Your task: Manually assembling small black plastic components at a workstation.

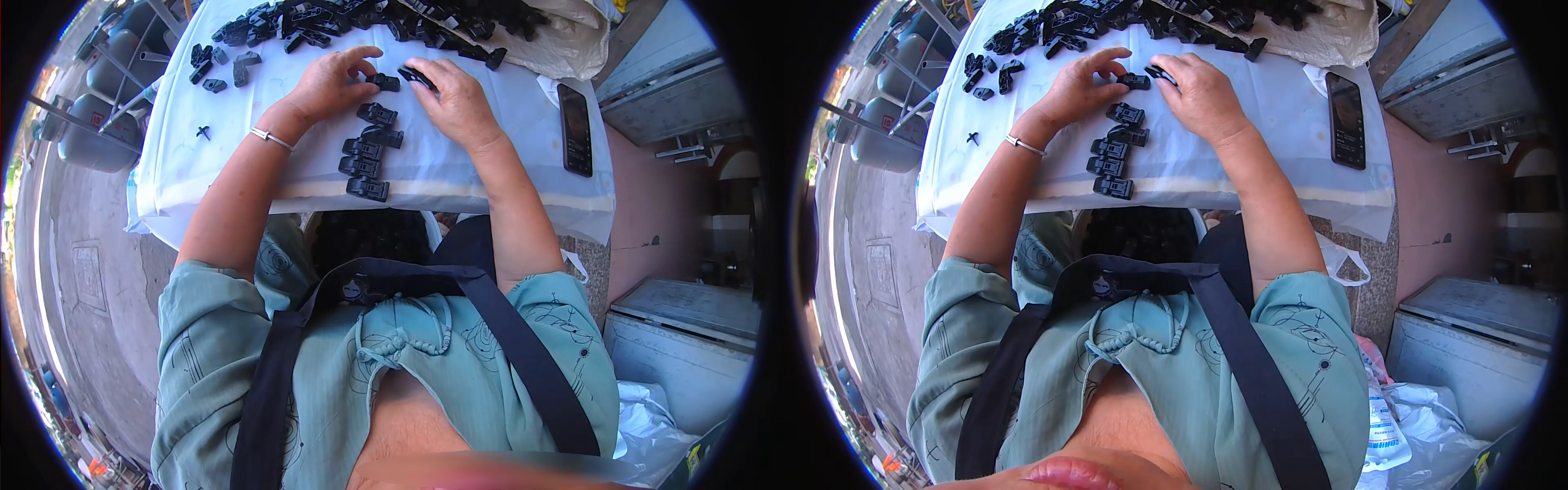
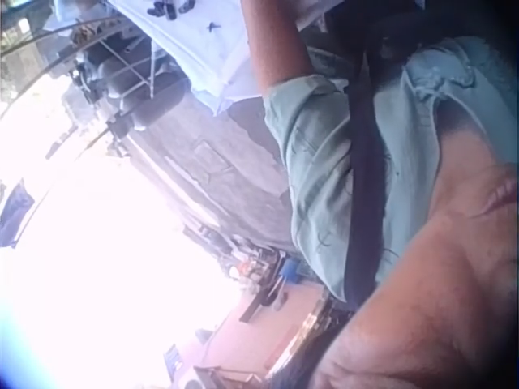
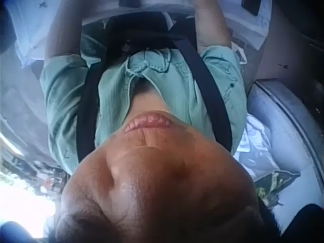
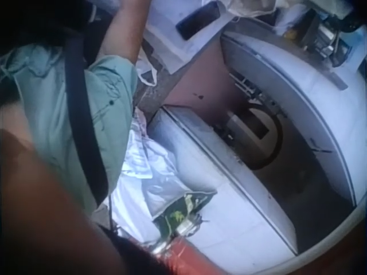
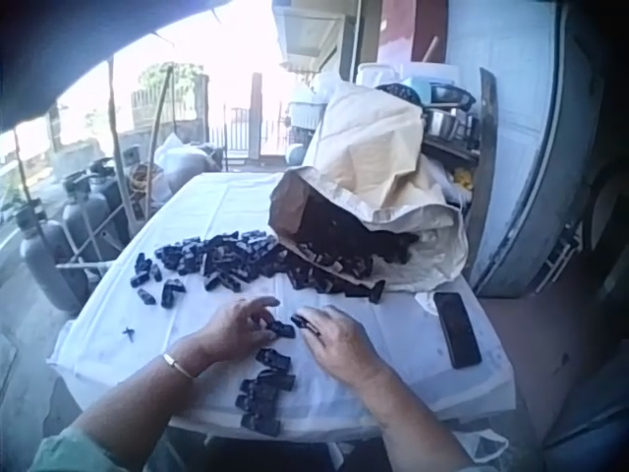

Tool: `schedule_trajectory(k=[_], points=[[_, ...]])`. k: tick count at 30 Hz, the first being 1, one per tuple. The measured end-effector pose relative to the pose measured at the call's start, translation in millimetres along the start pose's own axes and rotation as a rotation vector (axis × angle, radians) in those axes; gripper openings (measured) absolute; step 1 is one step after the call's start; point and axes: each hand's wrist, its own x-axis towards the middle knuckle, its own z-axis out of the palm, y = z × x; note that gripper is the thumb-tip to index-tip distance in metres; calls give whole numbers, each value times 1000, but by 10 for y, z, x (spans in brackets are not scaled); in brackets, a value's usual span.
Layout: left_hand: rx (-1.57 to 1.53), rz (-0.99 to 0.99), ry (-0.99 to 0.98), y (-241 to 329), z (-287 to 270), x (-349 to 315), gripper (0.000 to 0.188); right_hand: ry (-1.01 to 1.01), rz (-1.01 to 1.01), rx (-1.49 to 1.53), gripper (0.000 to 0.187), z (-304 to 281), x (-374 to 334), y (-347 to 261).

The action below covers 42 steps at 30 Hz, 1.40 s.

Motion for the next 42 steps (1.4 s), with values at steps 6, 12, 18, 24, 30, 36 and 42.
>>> schedule_trajectory(k=[6, 12, 18, 24, 30, 36, 42], points=[[-133, -4, 12, -50, 126, 9, 62, -11, -194, -36, 24, 180, 78, -69], [-87, -27, 15, 13, 95, 2, 60, 47, -161, 76, 24, 179, 91, -8], [-62, -29, 15, 20, 88, 5, 61, -95, -61, 49, 23, 136, 167, -59], [-112, -19, 10, 33, 99, 6, 62, -222, -79, 20, 23, 31, 195, -56], [-126, -20, 7, 72, 75, -12, 62, -152, -33, 46, 24, 43, 174, 9], [-128, -38, 3, 70, 79, 3, 60, -66, -112, 64, 22, 103, 154, 7], [-130, -28, -3, 51, 85, 28, 61, -168, -74, 32, 22, 70, 185, -29]])
